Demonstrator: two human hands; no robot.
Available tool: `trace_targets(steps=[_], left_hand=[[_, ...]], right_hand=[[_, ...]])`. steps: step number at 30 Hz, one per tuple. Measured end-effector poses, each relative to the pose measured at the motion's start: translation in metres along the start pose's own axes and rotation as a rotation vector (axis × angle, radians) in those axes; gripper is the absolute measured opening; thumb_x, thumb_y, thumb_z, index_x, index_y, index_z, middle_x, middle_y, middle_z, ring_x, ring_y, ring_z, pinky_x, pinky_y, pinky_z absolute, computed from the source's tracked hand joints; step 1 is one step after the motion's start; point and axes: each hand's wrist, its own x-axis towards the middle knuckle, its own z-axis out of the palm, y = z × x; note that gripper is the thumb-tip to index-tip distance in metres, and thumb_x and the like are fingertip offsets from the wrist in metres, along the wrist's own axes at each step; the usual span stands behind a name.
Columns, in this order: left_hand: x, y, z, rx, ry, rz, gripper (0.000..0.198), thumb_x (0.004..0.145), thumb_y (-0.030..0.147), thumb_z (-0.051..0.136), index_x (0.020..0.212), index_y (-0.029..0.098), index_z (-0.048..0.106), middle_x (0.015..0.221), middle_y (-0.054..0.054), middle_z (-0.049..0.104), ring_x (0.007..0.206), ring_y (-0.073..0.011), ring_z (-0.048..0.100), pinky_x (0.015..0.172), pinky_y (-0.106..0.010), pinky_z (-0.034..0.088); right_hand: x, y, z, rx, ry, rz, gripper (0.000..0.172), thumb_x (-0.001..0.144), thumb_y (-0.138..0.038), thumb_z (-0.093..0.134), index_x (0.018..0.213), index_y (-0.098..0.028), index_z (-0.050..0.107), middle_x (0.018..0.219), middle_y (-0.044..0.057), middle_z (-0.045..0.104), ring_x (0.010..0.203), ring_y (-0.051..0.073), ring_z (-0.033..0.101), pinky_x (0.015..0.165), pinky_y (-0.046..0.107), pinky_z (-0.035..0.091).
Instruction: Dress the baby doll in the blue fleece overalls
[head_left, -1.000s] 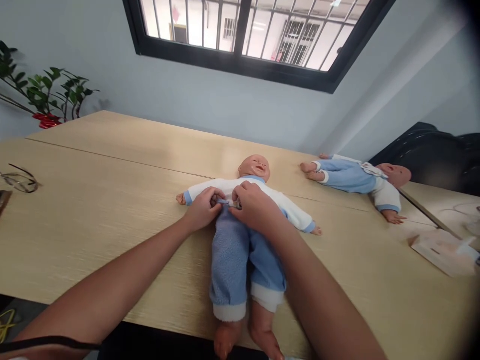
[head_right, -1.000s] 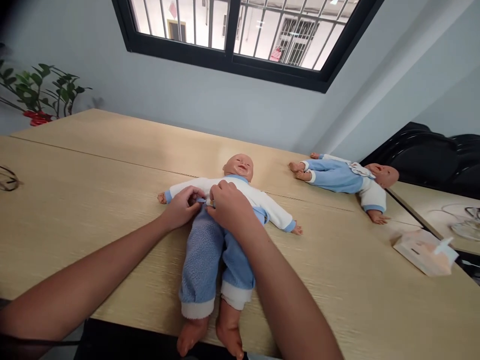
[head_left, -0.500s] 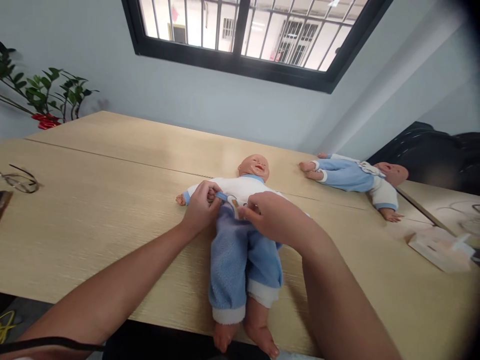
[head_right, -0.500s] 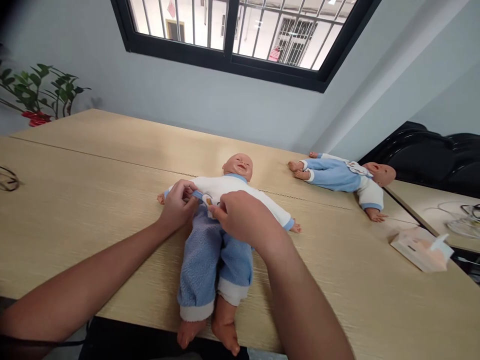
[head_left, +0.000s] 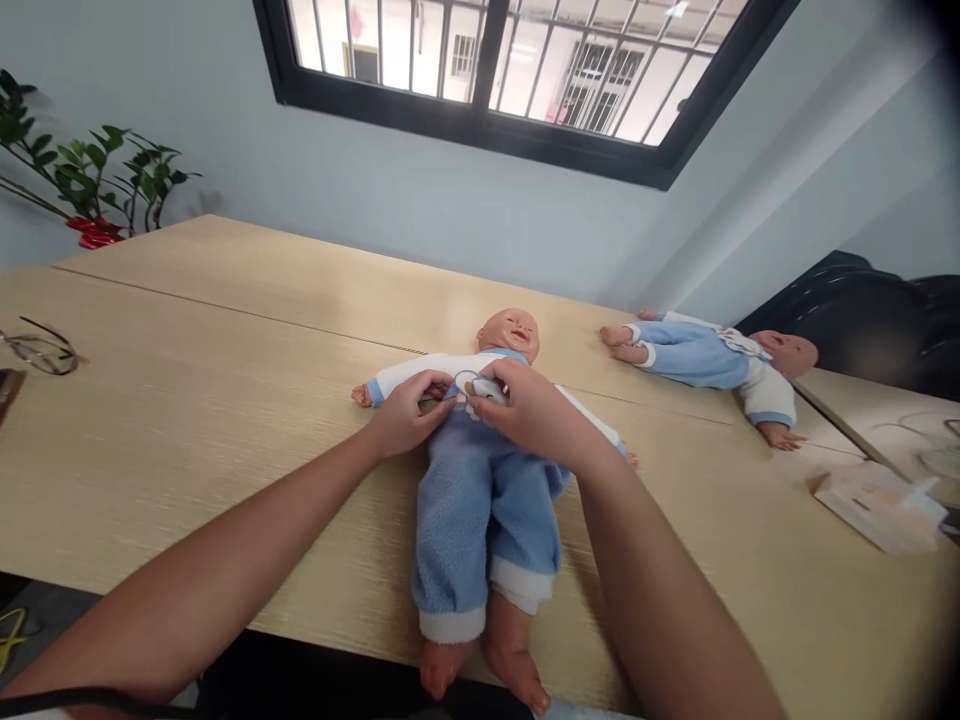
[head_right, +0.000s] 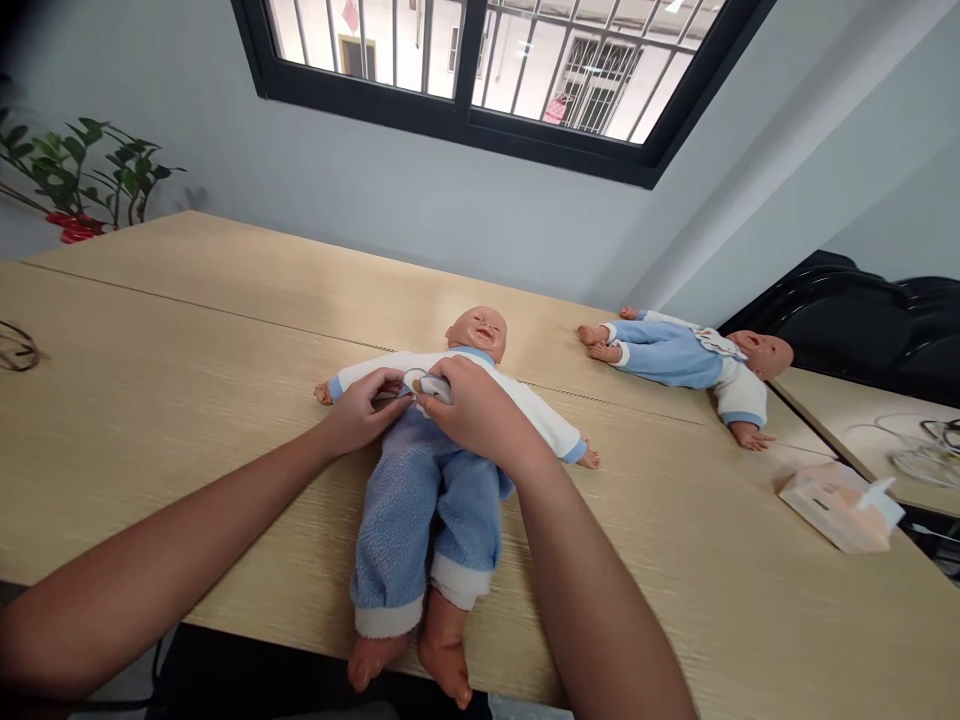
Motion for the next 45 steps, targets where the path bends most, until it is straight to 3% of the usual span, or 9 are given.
trace_targets(steps=[8, 12, 17, 20, 26, 28, 34, 41, 45], left_hand=[[0.002, -0.002, -0.001, -0.022, 0.057, -0.077, 0.026, 0.092, 0.041, 0.067, 0.105, 0.019, 0.062, 0.100, -0.005, 0.067, 0.090, -0.0179, 0.064, 0.086, -0.032, 0.054], [0.000, 0.004, -0.007, -0.081, -0.075, -0.081, 0.037, 0.094, 0.045, 0.064, 0.119, 0.018, 0.063, 0.103, -0.006, 0.067, 0.093, -0.0192, 0.063, 0.085, -0.032, 0.052], [0.002, 0.002, -0.013, -0.038, -0.153, 0.016, 0.026, 0.097, 0.041, 0.060, 0.104, 0.018, 0.069, 0.101, -0.006, 0.067, 0.091, -0.0183, 0.060, 0.084, -0.031, 0.050], [0.004, 0.000, -0.011, 0.081, -0.049, 0.038, 0.017, 0.091, 0.034, 0.066, 0.098, 0.018, 0.069, 0.092, -0.003, 0.067, 0.084, -0.0171, 0.059, 0.080, -0.030, 0.050], [0.003, 0.005, -0.001, 0.275, 0.372, -0.074, 0.012, 0.086, 0.023, 0.066, 0.097, 0.020, 0.063, 0.087, -0.001, 0.066, 0.075, -0.0157, 0.061, 0.073, -0.029, 0.051], [0.003, 0.004, -0.001, 0.282, 0.320, -0.126, 0.017, 0.088, 0.025, 0.064, 0.104, 0.021, 0.060, 0.081, 0.001, 0.064, 0.069, -0.0155, 0.059, 0.068, -0.029, 0.049], [0.005, -0.006, -0.017, 0.254, -0.144, -0.095, 0.020, 0.091, 0.040, 0.065, 0.085, 0.021, 0.061, 0.073, 0.001, 0.064, 0.065, -0.0167, 0.056, 0.061, -0.029, 0.042], [0.005, 0.004, -0.018, 0.634, 0.113, -0.235, 0.019, 0.088, 0.033, 0.062, 0.075, 0.022, 0.057, 0.069, -0.003, 0.066, 0.068, -0.0216, 0.059, 0.063, -0.032, 0.036], [0.004, 0.009, -0.017, 0.820, 0.081, -0.261, 0.023, 0.093, 0.035, 0.054, 0.076, 0.021, 0.060, 0.071, -0.007, 0.068, 0.066, -0.0240, 0.060, 0.064, -0.034, 0.035]], right_hand=[[0.001, 0.003, -0.001, 0.230, -0.079, 0.092, 0.034, 0.102, -0.044, 0.047, 0.088, -0.019, 0.065, 0.082, 0.000, 0.068, 0.074, 0.016, 0.058, 0.069, 0.029, 0.040], [0.005, 0.007, 0.002, 0.252, -0.032, 0.080, 0.029, 0.101, -0.037, 0.050, 0.092, -0.019, 0.070, 0.085, 0.000, 0.069, 0.077, 0.017, 0.058, 0.074, 0.029, 0.040], [0.006, 0.011, 0.002, 0.270, 0.003, 0.066, 0.023, 0.098, -0.035, 0.055, 0.097, -0.019, 0.072, 0.087, 0.001, 0.070, 0.078, 0.017, 0.059, 0.074, 0.029, 0.041], [0.006, 0.011, 0.002, 0.266, 0.023, 0.062, 0.023, 0.098, -0.034, 0.055, 0.097, -0.019, 0.072, 0.087, 0.001, 0.070, 0.077, 0.017, 0.058, 0.073, 0.029, 0.040], [0.002, 0.000, 0.006, 0.201, 0.046, 0.069, 0.023, 0.098, -0.035, 0.055, 0.100, -0.021, 0.073, 0.080, 0.000, 0.068, 0.070, 0.016, 0.055, 0.069, 0.029, 0.039], [0.000, -0.004, 0.006, 0.196, 0.031, 0.055, 0.022, 0.097, -0.034, 0.055, 0.100, -0.021, 0.072, 0.080, 0.000, 0.068, 0.071, 0.017, 0.055, 0.070, 0.029, 0.040], [0.002, -0.007, 0.002, 0.256, 0.060, 0.070, 0.021, 0.097, -0.034, 0.055, 0.096, -0.019, 0.070, 0.084, 0.001, 0.068, 0.075, 0.017, 0.056, 0.073, 0.030, 0.041], [0.002, -0.004, 0.002, 0.295, -0.021, 0.100, 0.025, 0.099, -0.037, 0.054, 0.097, -0.019, 0.070, 0.087, 0.002, 0.069, 0.077, 0.017, 0.059, 0.071, 0.029, 0.043], [0.000, -0.002, 0.003, 0.244, -0.196, 0.058, 0.031, 0.101, -0.042, 0.055, 0.121, -0.024, 0.069, 0.108, 0.004, 0.073, 0.093, 0.020, 0.064, 0.081, 0.031, 0.047]])
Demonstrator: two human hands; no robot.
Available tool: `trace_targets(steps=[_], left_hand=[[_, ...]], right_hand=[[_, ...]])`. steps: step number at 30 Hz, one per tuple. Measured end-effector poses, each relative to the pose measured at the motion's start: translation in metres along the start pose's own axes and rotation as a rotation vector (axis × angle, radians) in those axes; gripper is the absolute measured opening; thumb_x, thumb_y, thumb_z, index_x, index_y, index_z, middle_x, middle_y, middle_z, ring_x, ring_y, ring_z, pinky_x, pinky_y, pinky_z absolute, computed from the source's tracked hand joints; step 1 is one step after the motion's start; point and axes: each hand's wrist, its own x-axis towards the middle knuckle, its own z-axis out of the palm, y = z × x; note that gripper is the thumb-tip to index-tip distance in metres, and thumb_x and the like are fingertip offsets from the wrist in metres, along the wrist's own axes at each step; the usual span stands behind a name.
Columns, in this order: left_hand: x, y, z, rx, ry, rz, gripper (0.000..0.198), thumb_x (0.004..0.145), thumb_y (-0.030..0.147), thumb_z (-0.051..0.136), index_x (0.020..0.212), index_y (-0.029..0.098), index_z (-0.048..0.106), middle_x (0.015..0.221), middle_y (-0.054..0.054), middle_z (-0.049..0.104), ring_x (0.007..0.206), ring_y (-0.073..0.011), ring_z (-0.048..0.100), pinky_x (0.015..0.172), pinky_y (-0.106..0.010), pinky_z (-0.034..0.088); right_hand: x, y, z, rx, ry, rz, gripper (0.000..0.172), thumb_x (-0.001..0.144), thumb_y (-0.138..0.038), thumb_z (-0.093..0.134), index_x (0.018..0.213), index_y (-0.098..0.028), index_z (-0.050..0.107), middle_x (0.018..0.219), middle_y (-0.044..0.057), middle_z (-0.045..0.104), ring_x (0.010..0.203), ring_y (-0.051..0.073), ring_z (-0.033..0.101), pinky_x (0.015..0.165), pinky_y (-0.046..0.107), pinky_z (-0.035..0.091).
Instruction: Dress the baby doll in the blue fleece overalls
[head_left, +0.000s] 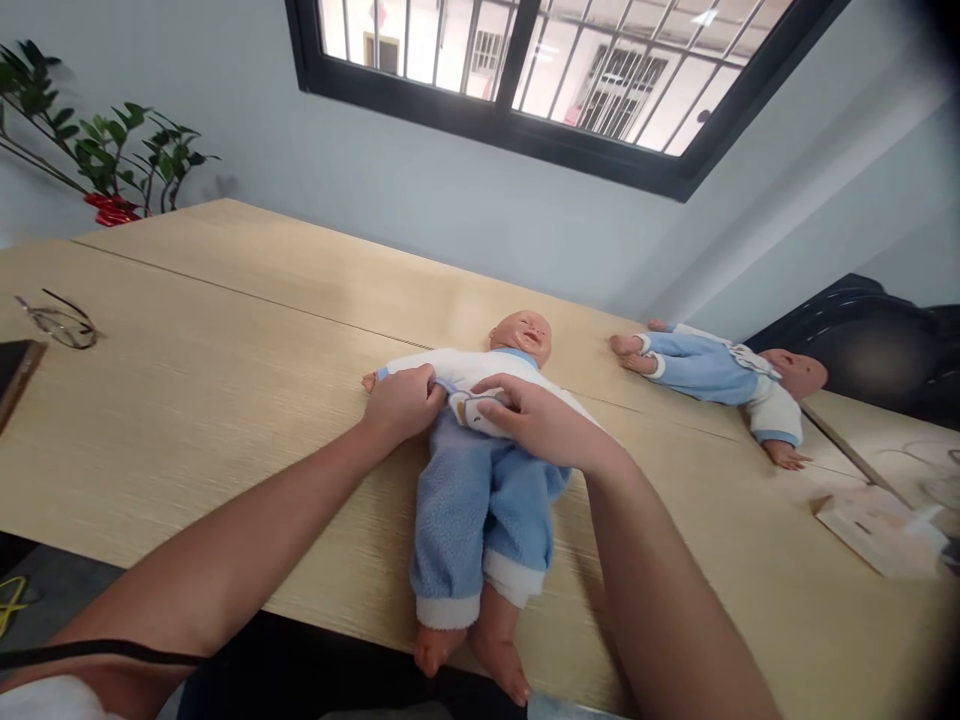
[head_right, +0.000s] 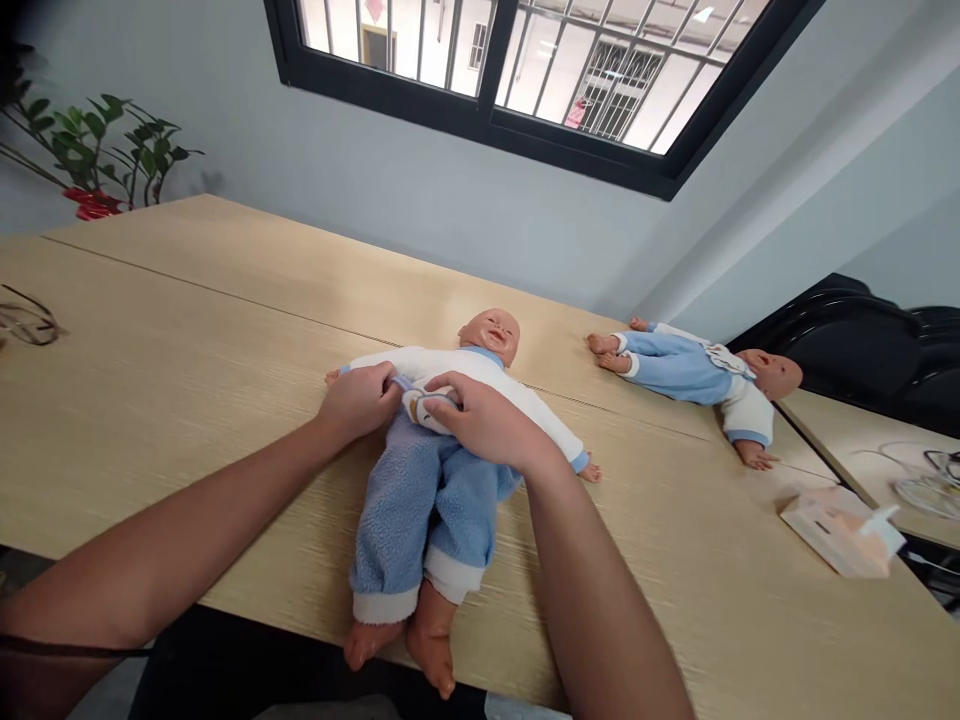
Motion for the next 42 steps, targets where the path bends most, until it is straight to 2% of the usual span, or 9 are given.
trace_targets(steps=[3, 7, 12, 17, 20, 26, 32, 36, 42], left_hand=[[0.001, -0.002, -0.004, 0.053, -0.103, 0.047, 0.028, 0.096, 0.037, 0.049, 0.081, 0.020, 0.066, 0.083, -0.011, 0.073, 0.073, -0.0269, 0.065, 0.066, -0.035, 0.037], [0.003, -0.003, -0.010, 0.123, -0.170, 0.076, 0.032, 0.096, 0.042, 0.050, 0.087, 0.020, 0.072, 0.089, -0.014, 0.075, 0.080, -0.0310, 0.069, 0.070, -0.038, 0.041], [0.002, -0.002, -0.014, 0.140, -0.149, 0.051, 0.043, 0.099, 0.051, 0.047, 0.089, 0.020, 0.076, 0.088, -0.016, 0.074, 0.080, -0.0344, 0.069, 0.072, -0.042, 0.044], [0.001, -0.001, -0.015, 0.143, -0.118, 0.058, 0.036, 0.096, 0.046, 0.055, 0.091, 0.019, 0.078, 0.084, -0.016, 0.073, 0.079, -0.0328, 0.069, 0.075, -0.042, 0.046], [0.001, 0.000, -0.018, 0.163, -0.160, 0.066, 0.037, 0.096, 0.044, 0.054, 0.094, 0.017, 0.078, 0.088, -0.017, 0.075, 0.082, -0.0330, 0.071, 0.075, -0.042, 0.047], [0.001, 0.002, -0.022, 0.168, -0.169, 0.086, 0.041, 0.097, 0.044, 0.047, 0.099, 0.018, 0.077, 0.093, -0.014, 0.077, 0.086, -0.0317, 0.072, 0.072, -0.039, 0.048], [0.000, 0.002, -0.021, 0.103, -0.141, 0.052, 0.035, 0.095, 0.045, 0.048, 0.094, 0.020, 0.072, 0.093, -0.010, 0.077, 0.082, -0.0276, 0.071, 0.066, -0.034, 0.042], [-0.004, 0.005, -0.020, 0.009, -0.023, 0.070, 0.028, 0.094, 0.042, 0.050, 0.088, 0.022, 0.068, 0.089, -0.007, 0.075, 0.079, -0.0246, 0.068, 0.064, -0.033, 0.037], [-0.010, 0.010, -0.021, -0.061, 0.076, 0.118, 0.019, 0.091, 0.032, 0.052, 0.083, 0.021, 0.065, 0.086, -0.006, 0.074, 0.074, -0.0217, 0.064, 0.062, -0.033, 0.031]], right_hand=[[-0.003, -0.002, -0.001, -0.039, -0.029, 0.006, 0.035, 0.106, -0.044, 0.046, 0.124, -0.025, 0.069, 0.119, 0.006, 0.073, 0.104, 0.023, 0.065, 0.090, 0.034, 0.049], [0.001, -0.002, -0.004, -0.144, -0.034, 0.011, 0.043, 0.109, -0.041, 0.037, 0.100, -0.022, 0.073, 0.105, 0.005, 0.075, 0.093, 0.023, 0.067, 0.086, 0.035, 0.050], [0.056, -0.001, -0.001, -0.521, 0.089, -0.155, 0.027, 0.102, -0.020, 0.051, 0.119, -0.015, 0.072, 0.122, 0.014, 0.071, 0.118, 0.027, 0.061, 0.102, 0.038, 0.045], [0.134, -0.008, 0.021, -0.590, -0.223, -0.262, 0.044, 0.091, -0.012, 0.066, 0.134, -0.023, 0.067, 0.133, 0.009, 0.069, 0.118, 0.023, 0.063, 0.097, 0.032, 0.047], [0.154, -0.010, 0.035, -0.668, -0.335, -0.258, 0.053, 0.092, -0.018, 0.066, 0.144, -0.028, 0.060, 0.132, 0.009, 0.069, 0.113, 0.025, 0.066, 0.092, 0.032, 0.047], [0.141, -0.013, 0.019, -0.763, -0.169, -0.332, 0.057, 0.089, -0.023, 0.066, 0.145, -0.026, 0.055, 0.126, 0.013, 0.064, 0.106, 0.028, 0.063, 0.076, 0.031, 0.045], [0.101, -0.006, -0.014, -0.701, 0.124, -0.299, 0.046, 0.086, -0.020, 0.059, 0.132, -0.021, 0.061, 0.127, 0.011, 0.066, 0.111, 0.028, 0.060, 0.085, 0.033, 0.041], [0.078, 0.002, -0.020, -0.849, 0.112, -0.191, 0.032, 0.085, -0.021, 0.059, 0.116, -0.021, 0.068, 0.096, 0.008, 0.073, 0.095, 0.028, 0.062, 0.078, 0.035, 0.036], [0.060, -0.001, -0.028, -0.974, 0.041, -0.144, 0.026, 0.086, -0.022, 0.060, 0.110, -0.020, 0.070, 0.103, 0.010, 0.074, 0.101, 0.029, 0.060, 0.080, 0.036, 0.037]])
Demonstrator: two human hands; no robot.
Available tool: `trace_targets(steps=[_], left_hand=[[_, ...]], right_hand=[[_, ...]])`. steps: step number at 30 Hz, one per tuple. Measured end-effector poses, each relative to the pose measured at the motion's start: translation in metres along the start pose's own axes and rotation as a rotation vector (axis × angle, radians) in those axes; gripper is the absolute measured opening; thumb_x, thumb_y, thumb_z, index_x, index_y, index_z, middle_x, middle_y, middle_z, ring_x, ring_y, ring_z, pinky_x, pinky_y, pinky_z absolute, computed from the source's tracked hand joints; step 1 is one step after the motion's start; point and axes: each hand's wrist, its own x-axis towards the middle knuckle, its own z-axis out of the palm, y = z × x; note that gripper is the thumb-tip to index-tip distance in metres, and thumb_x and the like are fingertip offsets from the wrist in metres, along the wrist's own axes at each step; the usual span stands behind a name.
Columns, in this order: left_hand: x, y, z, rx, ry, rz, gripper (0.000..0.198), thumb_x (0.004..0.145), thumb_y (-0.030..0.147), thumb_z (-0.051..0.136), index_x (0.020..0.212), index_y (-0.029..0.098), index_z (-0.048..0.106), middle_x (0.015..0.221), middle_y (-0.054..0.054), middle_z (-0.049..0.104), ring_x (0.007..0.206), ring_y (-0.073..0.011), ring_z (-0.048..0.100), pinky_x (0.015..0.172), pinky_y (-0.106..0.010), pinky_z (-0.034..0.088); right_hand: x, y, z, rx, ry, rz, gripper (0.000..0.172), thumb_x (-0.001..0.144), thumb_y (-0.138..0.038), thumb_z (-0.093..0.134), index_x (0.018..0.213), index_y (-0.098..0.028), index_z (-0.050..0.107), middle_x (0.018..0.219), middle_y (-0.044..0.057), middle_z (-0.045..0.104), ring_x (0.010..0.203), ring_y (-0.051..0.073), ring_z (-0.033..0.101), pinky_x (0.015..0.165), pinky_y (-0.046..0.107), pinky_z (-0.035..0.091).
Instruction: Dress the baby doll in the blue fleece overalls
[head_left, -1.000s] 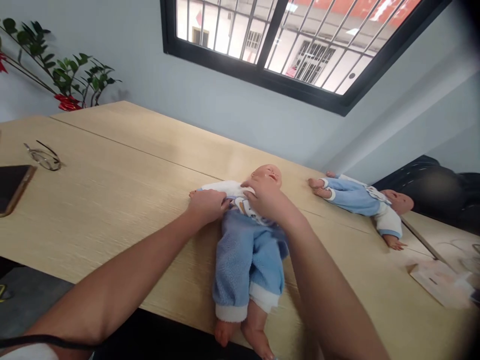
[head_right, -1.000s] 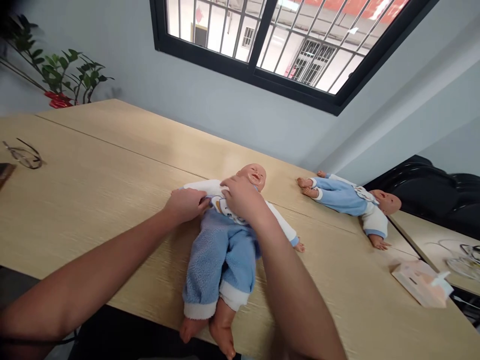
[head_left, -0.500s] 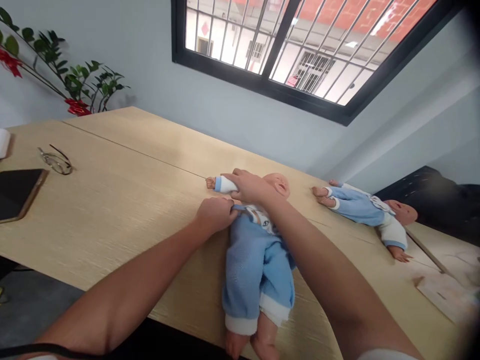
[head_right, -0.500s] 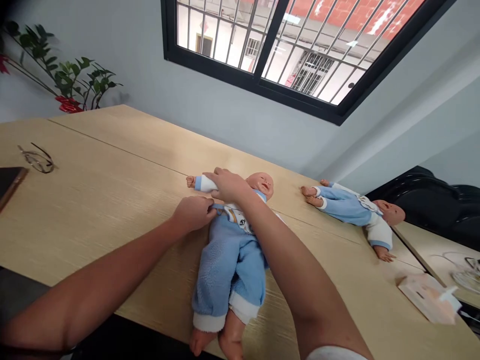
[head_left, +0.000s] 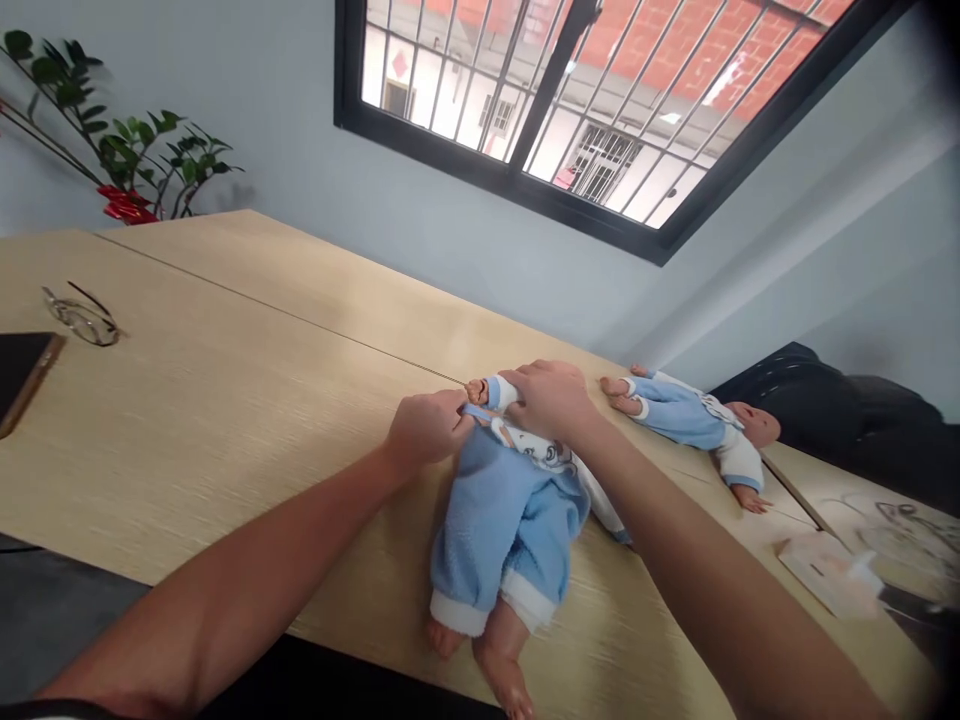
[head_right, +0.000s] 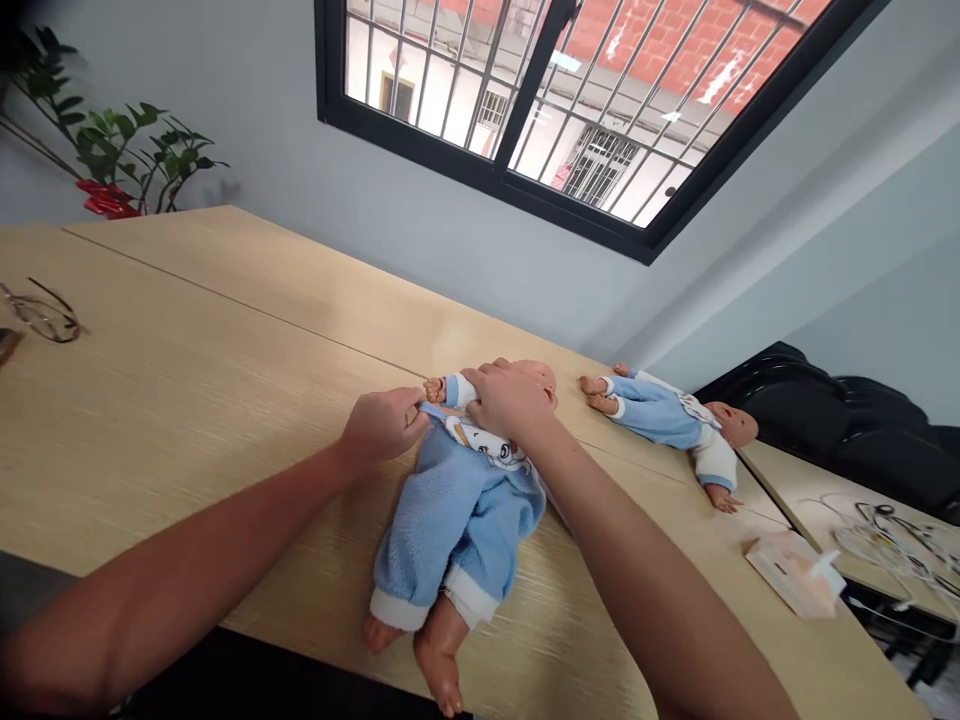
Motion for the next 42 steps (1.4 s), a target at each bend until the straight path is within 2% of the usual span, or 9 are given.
trace_targets(steps=[4, 7, 14, 19, 23, 28, 31, 38, 42], left_hand=[[-0.001, -0.002, 0.002, -0.082, 0.001, -0.051, 0.022, 0.096, 0.033, 0.049, 0.086, 0.023, 0.066, 0.079, -0.004, 0.071, 0.070, -0.0207, 0.062, 0.062, -0.032, 0.030], [0.000, -0.005, 0.008, -0.170, -0.019, -0.068, 0.018, 0.095, 0.032, 0.051, 0.093, 0.024, 0.067, 0.081, -0.002, 0.071, 0.073, -0.0204, 0.063, 0.063, -0.031, 0.031], [0.002, -0.012, 0.019, -0.295, 0.003, -0.070, 0.017, 0.095, 0.029, 0.051, 0.096, 0.024, 0.068, 0.088, -0.002, 0.073, 0.077, -0.0199, 0.064, 0.066, -0.030, 0.036], [0.006, -0.018, 0.022, -0.379, -0.025, -0.075, 0.022, 0.098, 0.028, 0.048, 0.097, 0.023, 0.069, 0.091, -0.003, 0.074, 0.085, -0.0203, 0.067, 0.072, -0.029, 0.042], [0.006, -0.019, 0.022, -0.413, -0.036, -0.088, 0.023, 0.100, 0.028, 0.046, 0.100, 0.023, 0.068, 0.089, -0.003, 0.074, 0.081, -0.0197, 0.067, 0.069, -0.028, 0.042], [0.006, -0.019, 0.020, -0.332, -0.053, -0.057, 0.025, 0.102, 0.032, 0.044, 0.103, 0.023, 0.067, 0.088, -0.004, 0.074, 0.081, -0.0211, 0.068, 0.068, -0.028, 0.040], [0.007, -0.020, 0.016, -0.279, -0.073, -0.040, 0.027, 0.102, 0.032, 0.042, 0.106, 0.023, 0.068, 0.091, -0.005, 0.075, 0.084, -0.0222, 0.069, 0.070, -0.029, 0.042], [0.008, -0.017, 0.011, -0.205, -0.102, -0.070, 0.026, 0.102, 0.031, 0.044, 0.110, 0.023, 0.067, 0.097, -0.006, 0.076, 0.090, -0.0230, 0.070, 0.074, -0.029, 0.044], [0.008, -0.017, 0.012, -0.175, -0.100, -0.053, 0.026, 0.103, 0.034, 0.044, 0.111, 0.024, 0.067, 0.099, -0.006, 0.076, 0.091, -0.0235, 0.071, 0.073, -0.029, 0.043]], right_hand=[[-0.008, 0.010, -0.003, 0.106, -0.114, -0.138, 0.044, 0.082, -0.011, 0.060, 0.122, -0.024, 0.071, 0.119, 0.008, 0.072, 0.114, 0.030, 0.057, 0.087, 0.036, 0.042], [-0.013, 0.014, 0.006, 0.165, -0.117, -0.197, 0.054, 0.079, -0.007, 0.059, 0.129, -0.025, 0.070, 0.126, 0.007, 0.070, 0.119, 0.029, 0.055, 0.095, 0.037, 0.043], [-0.010, -0.004, 0.022, 0.210, -0.067, -0.226, 0.050, 0.080, -0.005, 0.057, 0.125, -0.020, 0.071, 0.121, 0.012, 0.070, 0.118, 0.030, 0.055, 0.101, 0.040, 0.043], [-0.006, -0.021, 0.012, 0.523, -0.119, -0.190, 0.040, 0.093, -0.013, 0.053, 0.129, -0.019, 0.068, 0.132, 0.010, 0.068, 0.125, 0.026, 0.058, 0.111, 0.040, 0.040], [-0.007, -0.040, 0.007, 0.569, -0.059, -0.089, 0.027, 0.096, -0.029, 0.063, 0.119, -0.017, 0.070, 0.120, 0.010, 0.072, 0.113, 0.025, 0.064, 0.101, 0.036, 0.046], [-0.010, -0.055, 0.004, 0.430, 0.008, -0.058, 0.021, 0.088, -0.021, 0.068, 0.107, -0.019, 0.073, 0.109, 0.008, 0.071, 0.101, 0.022, 0.065, 0.089, 0.030, 0.046], [-0.014, -0.056, 0.001, 0.409, 0.009, 0.002, 0.025, 0.088, -0.022, 0.067, 0.112, -0.020, 0.073, 0.110, 0.009, 0.069, 0.098, 0.021, 0.065, 0.086, 0.029, 0.045], [-0.024, -0.050, -0.004, 0.519, -0.183, 0.276, 0.037, 0.084, -0.029, 0.072, 0.117, -0.019, 0.058, 0.094, 0.004, 0.071, 0.082, 0.019, 0.065, 0.066, 0.026, 0.040], [-0.022, -0.041, -0.012, 0.563, -0.289, 0.281, 0.032, 0.087, -0.041, 0.073, 0.108, -0.020, 0.061, 0.087, 0.002, 0.070, 0.081, 0.020, 0.063, 0.063, 0.027, 0.037]])
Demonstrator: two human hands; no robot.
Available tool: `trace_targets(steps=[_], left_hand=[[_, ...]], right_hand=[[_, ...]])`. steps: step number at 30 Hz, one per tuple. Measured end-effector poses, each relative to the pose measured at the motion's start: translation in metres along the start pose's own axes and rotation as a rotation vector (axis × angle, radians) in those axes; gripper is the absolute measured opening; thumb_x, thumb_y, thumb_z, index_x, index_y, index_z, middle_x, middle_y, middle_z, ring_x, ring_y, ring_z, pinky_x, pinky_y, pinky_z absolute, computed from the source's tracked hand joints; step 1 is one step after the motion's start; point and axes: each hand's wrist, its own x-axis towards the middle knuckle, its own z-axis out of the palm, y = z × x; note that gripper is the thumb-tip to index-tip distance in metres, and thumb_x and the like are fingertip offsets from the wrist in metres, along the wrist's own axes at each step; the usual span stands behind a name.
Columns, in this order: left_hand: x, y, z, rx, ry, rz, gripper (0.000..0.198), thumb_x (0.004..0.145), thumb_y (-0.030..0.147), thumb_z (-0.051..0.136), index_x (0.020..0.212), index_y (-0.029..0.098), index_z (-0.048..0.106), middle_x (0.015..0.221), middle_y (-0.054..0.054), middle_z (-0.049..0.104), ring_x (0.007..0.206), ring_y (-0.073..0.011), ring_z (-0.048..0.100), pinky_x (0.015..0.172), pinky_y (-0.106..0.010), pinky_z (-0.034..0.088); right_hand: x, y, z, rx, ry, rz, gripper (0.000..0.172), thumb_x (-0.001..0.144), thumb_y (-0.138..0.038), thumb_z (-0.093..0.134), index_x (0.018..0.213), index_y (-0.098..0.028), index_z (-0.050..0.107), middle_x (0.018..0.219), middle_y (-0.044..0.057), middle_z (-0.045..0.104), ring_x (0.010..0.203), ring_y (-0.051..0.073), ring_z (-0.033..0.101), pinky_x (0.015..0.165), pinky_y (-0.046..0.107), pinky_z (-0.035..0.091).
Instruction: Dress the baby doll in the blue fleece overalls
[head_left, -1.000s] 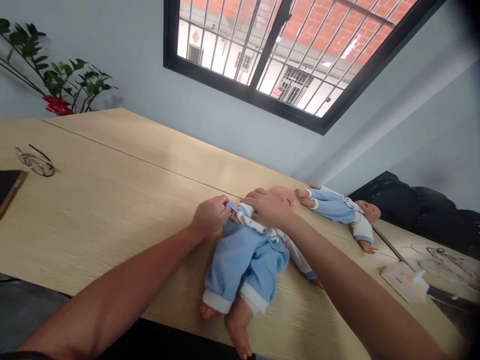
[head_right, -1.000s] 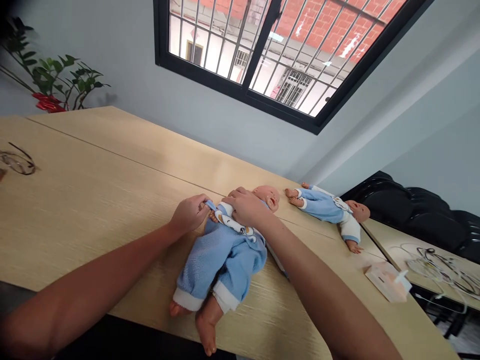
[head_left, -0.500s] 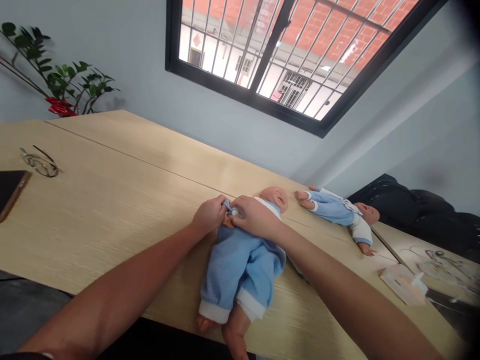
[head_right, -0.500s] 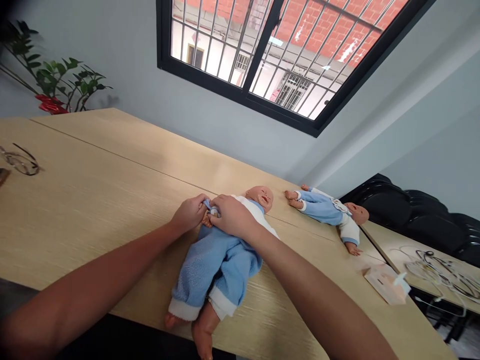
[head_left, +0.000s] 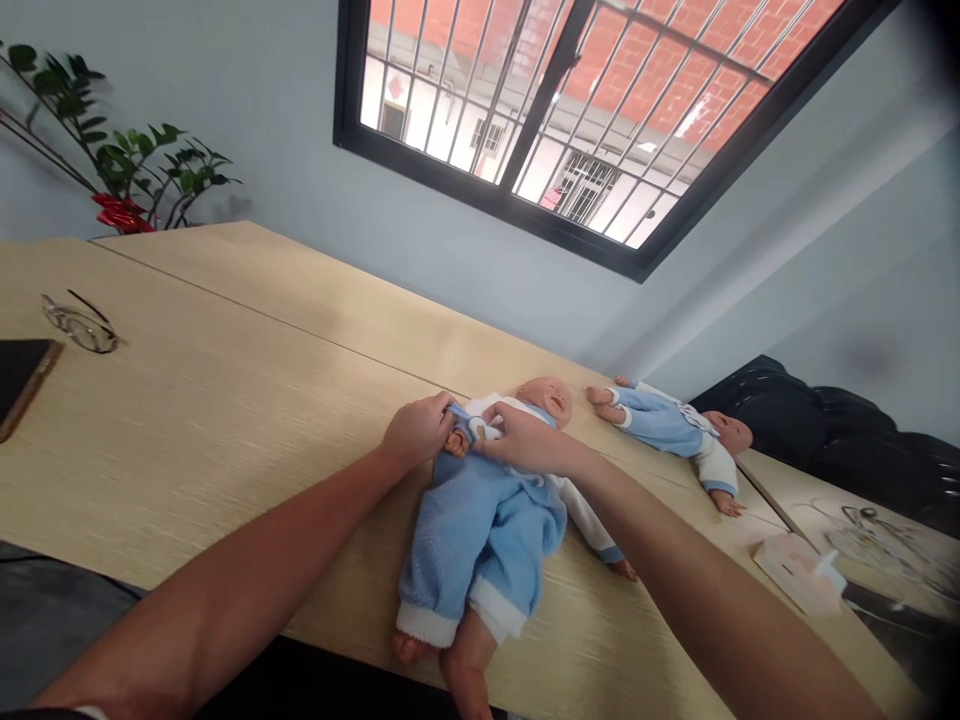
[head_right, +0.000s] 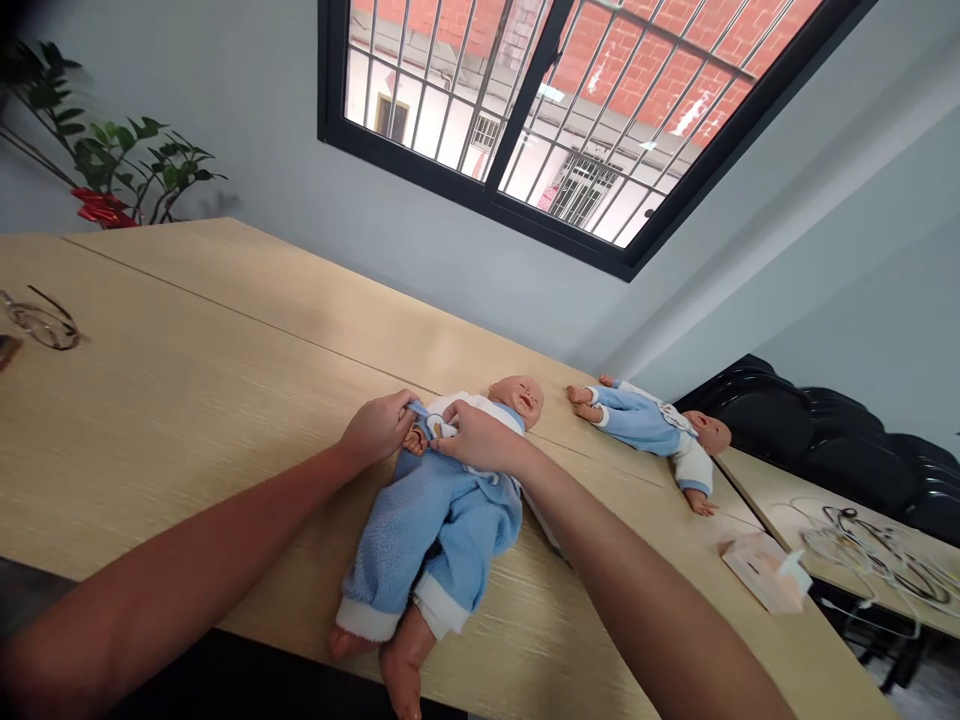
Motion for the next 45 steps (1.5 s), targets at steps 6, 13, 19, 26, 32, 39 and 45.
trace_targets(steps=[6, 13, 19, 26, 32, 39, 45], left_hand=[[0.001, 0.000, -0.001, 0.066, 0.006, 0.054, 0.027, 0.104, 0.037, 0.045, 0.110, 0.024, 0.067, 0.097, -0.007, 0.076, 0.089, -0.0227, 0.070, 0.072, -0.029, 0.041], [0.001, 0.000, -0.004, 0.107, 0.023, 0.096, 0.027, 0.102, 0.036, 0.047, 0.107, 0.024, 0.070, 0.096, -0.007, 0.076, 0.087, -0.0233, 0.070, 0.071, -0.030, 0.041], [0.004, 0.000, -0.012, 0.074, -0.033, -0.010, 0.039, 0.101, 0.053, 0.048, 0.099, 0.025, 0.075, 0.091, -0.006, 0.078, 0.083, -0.0234, 0.070, 0.068, -0.030, 0.041], [-0.004, 0.010, -0.024, -0.136, -0.386, -0.089, 0.078, 0.100, 0.073, 0.028, 0.061, 0.022, 0.072, 0.059, -0.006, 0.070, 0.057, -0.0207, 0.065, 0.059, -0.031, 0.041], [-0.006, 0.016, -0.017, 0.028, -0.228, -0.013, 0.047, 0.095, 0.056, 0.050, 0.069, 0.022, 0.071, 0.075, -0.008, 0.076, 0.069, -0.0224, 0.067, 0.060, -0.031, 0.037], [0.000, 0.009, -0.024, 0.152, -0.132, 0.120, 0.030, 0.094, 0.047, 0.057, 0.091, 0.020, 0.070, 0.089, -0.009, 0.076, 0.079, -0.0243, 0.068, 0.067, -0.032, 0.041], [0.011, -0.013, -0.042, 0.124, -0.250, 0.397, 0.036, 0.098, 0.050, 0.057, 0.117, 0.024, 0.072, 0.099, -0.008, 0.076, 0.091, -0.0246, 0.068, 0.075, -0.030, 0.043]], right_hand=[[0.011, 0.010, -0.012, 0.350, -0.055, 0.086, 0.052, 0.102, -0.061, 0.044, 0.081, -0.017, 0.063, 0.082, 0.004, 0.066, 0.073, 0.017, 0.057, 0.063, 0.027, 0.038], [0.036, -0.004, -0.005, 0.597, -0.134, 0.029, 0.037, 0.091, -0.050, 0.066, 0.075, -0.018, 0.059, 0.064, -0.003, 0.049, 0.058, 0.012, 0.038, 0.055, 0.025, 0.030], [0.041, -0.009, -0.006, 0.454, -0.072, 0.060, 0.033, 0.098, -0.041, 0.057, 0.075, -0.017, 0.057, 0.063, -0.004, 0.044, 0.057, 0.012, 0.035, 0.054, 0.025, 0.027], [0.046, -0.004, -0.010, 0.358, -0.100, 0.138, 0.033, 0.097, -0.039, 0.058, 0.074, -0.016, 0.062, 0.066, 0.001, 0.054, 0.058, 0.014, 0.043, 0.055, 0.028, 0.034], [0.060, -0.003, -0.014, 0.317, -0.186, 0.141, 0.027, 0.087, -0.037, 0.070, 0.070, -0.016, 0.066, 0.066, 0.002, 0.056, 0.058, 0.014, 0.044, 0.055, 0.028, 0.035], [0.081, -0.002, -0.018, 0.438, -0.218, 0.178, 0.028, 0.089, -0.038, 0.068, 0.071, -0.017, 0.063, 0.064, 0.000, 0.051, 0.053, 0.011, 0.038, 0.051, 0.027, 0.032], [0.101, 0.012, -0.017, 0.438, -0.124, 0.311, 0.025, 0.092, -0.034, 0.066, 0.073, -0.017, 0.064, 0.055, -0.004, 0.042, 0.047, 0.010, 0.032, 0.047, 0.026, 0.025]])
